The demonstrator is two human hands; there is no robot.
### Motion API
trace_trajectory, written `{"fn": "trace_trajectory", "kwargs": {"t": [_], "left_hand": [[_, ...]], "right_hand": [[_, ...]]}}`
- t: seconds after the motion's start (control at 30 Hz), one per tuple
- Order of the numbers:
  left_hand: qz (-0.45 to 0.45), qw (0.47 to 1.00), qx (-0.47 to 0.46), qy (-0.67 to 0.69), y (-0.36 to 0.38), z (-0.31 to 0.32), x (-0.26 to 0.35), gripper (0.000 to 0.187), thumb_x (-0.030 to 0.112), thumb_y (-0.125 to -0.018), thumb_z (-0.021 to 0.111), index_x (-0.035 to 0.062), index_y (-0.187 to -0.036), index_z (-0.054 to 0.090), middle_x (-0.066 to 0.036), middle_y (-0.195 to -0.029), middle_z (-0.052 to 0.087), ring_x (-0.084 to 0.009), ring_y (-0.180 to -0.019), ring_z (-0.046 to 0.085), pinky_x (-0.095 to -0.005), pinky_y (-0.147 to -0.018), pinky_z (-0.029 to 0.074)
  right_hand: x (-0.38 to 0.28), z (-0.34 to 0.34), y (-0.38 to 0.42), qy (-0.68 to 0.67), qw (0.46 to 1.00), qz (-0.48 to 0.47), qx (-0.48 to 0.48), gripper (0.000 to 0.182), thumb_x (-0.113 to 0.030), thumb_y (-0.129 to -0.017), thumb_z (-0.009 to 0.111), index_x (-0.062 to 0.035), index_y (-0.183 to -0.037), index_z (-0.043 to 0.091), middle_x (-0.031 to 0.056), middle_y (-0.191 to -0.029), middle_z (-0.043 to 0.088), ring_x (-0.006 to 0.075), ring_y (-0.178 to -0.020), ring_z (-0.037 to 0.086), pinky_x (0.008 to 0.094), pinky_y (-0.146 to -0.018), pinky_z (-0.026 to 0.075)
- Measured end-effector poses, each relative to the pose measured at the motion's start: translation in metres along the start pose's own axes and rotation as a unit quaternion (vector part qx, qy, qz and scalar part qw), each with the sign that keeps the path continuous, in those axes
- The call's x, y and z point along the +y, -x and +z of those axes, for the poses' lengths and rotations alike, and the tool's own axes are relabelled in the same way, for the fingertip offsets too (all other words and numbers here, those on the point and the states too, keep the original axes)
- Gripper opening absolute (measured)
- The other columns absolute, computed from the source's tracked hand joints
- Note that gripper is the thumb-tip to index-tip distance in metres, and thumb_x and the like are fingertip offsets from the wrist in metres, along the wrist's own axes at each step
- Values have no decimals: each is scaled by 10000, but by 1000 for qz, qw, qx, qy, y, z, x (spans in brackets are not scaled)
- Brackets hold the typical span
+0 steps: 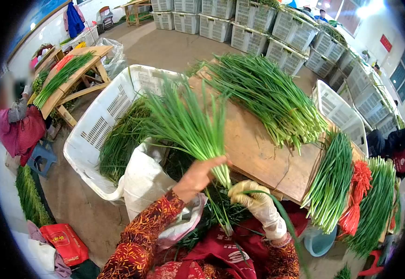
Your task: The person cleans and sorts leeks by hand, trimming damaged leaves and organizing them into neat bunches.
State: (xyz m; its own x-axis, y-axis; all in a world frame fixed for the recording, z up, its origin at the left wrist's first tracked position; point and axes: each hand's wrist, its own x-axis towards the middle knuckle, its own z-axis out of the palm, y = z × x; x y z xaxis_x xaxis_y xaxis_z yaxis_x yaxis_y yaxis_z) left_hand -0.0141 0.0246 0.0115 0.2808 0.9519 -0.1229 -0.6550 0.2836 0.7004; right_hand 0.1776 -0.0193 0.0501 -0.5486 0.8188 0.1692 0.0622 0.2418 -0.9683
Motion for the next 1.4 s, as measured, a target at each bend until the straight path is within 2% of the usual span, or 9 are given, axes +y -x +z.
{"fn": "trace_trajectory", "kwargs": {"t": [0.13,0.17,0.27,0.33,0.47,0.63,0.73,0.87,1.4], "left_hand": [[141,987,72,39,-18,-18,47,287,117,-803,589,56,-1071,507,-55,-894,602,-169,-803,602,-322,-648,530],[187,978,81,31,-19,-14,56,300,118,-804,588,61,-1087,507,-52,-910,600,-166,-811,600,-323,-651,531],[144,980,101,95,-11,0,60,330,101,-808,577,65,-1126,496,-48,-937,592,-158,-823,594,-316,-666,531],[84,987,46,126,-11,-4,38,346,86,-820,559,64,-1155,476,-50,-940,589,-156,-826,592,-312,-701,524],[-21,991,-2,135,-5,0,-6,352,105,-827,565,72,-1163,465,-38,-893,585,-154,-812,588,-327,-721,515],[-16,993,21,114,4,9,-14,306,115,-812,595,76,-1097,488,-37,-895,587,-144,-804,580,-317,-707,507],[-6,996,21,86,6,12,-16,273,117,-803,615,67,-1050,509,-42,-912,589,-153,-806,584,-306,-707,496],[-15,995,40,85,4,17,-23,269,142,-792,640,41,-1021,541,-27,-915,596,-136,-809,588,-278,-705,483],[-77,994,28,76,4,19,-30,291,127,-787,641,50,-1052,550,-25,-965,602,-137,-842,585,-309,-736,499]], "right_hand": [[-30,-7,-1,176,885,291,-317,217,-281,-809,584,-98,-924,607,77,-822,603,187,-749,576,289,-694,454],[-20,-17,0,239,883,218,-339,222,-289,-809,579,-113,-941,604,70,-836,613,217,-764,579,301,-689,453],[-21,-56,-25,389,914,104,37,151,-180,-789,596,-112,-923,604,96,-918,617,238,-805,599,319,-693,473],[-21,-85,-50,474,850,38,225,178,-179,-795,592,-90,-949,594,136,-923,617,259,-739,603,326,-665,479],[14,-121,-63,646,737,88,178,184,-164,-786,594,-49,-930,598,130,-832,623,254,-697,599,325,-624,466],[-9,-95,-62,511,832,130,173,168,-136,-783,588,-37,-917,604,118,-746,617,224,-684,593,293,-596,454],[-30,-60,-46,211,946,167,182,195,-190,-824,579,-11,-899,597,39,-715,601,112,-582,502,242,-552,410],[-26,-13,-28,29,966,200,164,159,-159,-814,609,-10,-867,600,-28,-680,553,44,-612,465,176,-546,375],[-7,-18,-43,201,939,115,253,272,-270,-829,582,-14,-916,600,94,-750,615,154,-723,569,268,-668,439]]}}
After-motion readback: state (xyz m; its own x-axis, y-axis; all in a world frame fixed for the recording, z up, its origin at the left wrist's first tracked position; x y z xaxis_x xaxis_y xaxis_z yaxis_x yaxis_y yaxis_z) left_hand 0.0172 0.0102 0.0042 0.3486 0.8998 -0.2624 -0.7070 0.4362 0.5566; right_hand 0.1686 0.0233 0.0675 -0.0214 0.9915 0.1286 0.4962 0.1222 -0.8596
